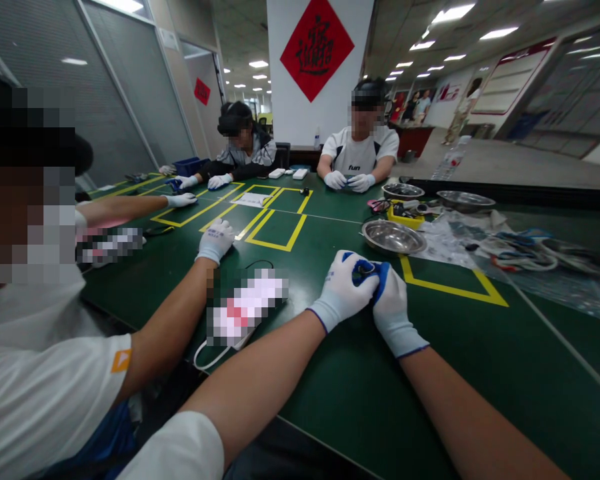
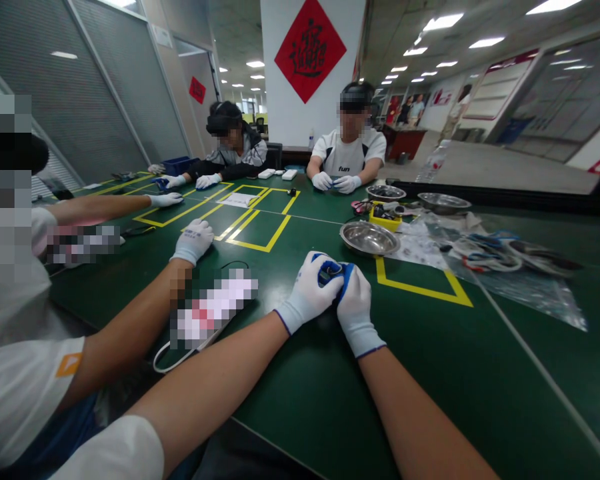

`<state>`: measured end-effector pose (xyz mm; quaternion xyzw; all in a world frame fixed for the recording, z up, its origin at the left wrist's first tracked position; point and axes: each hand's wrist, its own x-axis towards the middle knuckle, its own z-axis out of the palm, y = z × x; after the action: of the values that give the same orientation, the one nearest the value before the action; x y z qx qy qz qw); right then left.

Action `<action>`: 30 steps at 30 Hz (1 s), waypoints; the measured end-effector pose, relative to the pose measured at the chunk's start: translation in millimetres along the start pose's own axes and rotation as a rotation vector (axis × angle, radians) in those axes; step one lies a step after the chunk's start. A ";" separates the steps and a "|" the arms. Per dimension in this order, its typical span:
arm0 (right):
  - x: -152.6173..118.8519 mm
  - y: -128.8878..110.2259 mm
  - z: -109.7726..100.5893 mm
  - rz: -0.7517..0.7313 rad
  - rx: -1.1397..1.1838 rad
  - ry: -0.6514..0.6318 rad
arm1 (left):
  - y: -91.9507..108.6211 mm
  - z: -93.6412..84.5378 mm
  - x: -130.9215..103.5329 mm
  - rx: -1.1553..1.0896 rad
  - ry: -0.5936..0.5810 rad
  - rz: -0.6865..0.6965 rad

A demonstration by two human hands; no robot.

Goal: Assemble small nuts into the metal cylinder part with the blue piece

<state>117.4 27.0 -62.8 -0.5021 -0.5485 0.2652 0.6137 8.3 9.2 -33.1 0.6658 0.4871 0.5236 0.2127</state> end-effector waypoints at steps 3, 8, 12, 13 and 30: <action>-1.5 1.9 -0.6 -0.034 -0.010 0.004 | -0.1 -2.2 -3.0 -0.027 -0.035 0.059; -2.8 2.5 -0.8 -0.001 0.041 -0.004 | -1.5 -2.2 -5.2 -0.061 -0.042 0.064; -0.1 2.8 -0.7 0.073 0.132 -0.023 | -5.8 -2.3 -4.0 -0.166 0.013 0.000; 0.6 3.1 -0.6 0.078 0.144 -0.019 | -7.3 -2.4 -3.6 -0.187 0.027 -0.021; -2.4 -13.2 3.1 0.280 0.243 -0.067 | -27.3 -5.6 7.9 -0.040 0.264 -0.221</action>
<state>110.9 21.2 -52.1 -0.4865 -0.4574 0.4291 0.6083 -8.6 26.7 -48.8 0.5293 0.5705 0.5895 0.2167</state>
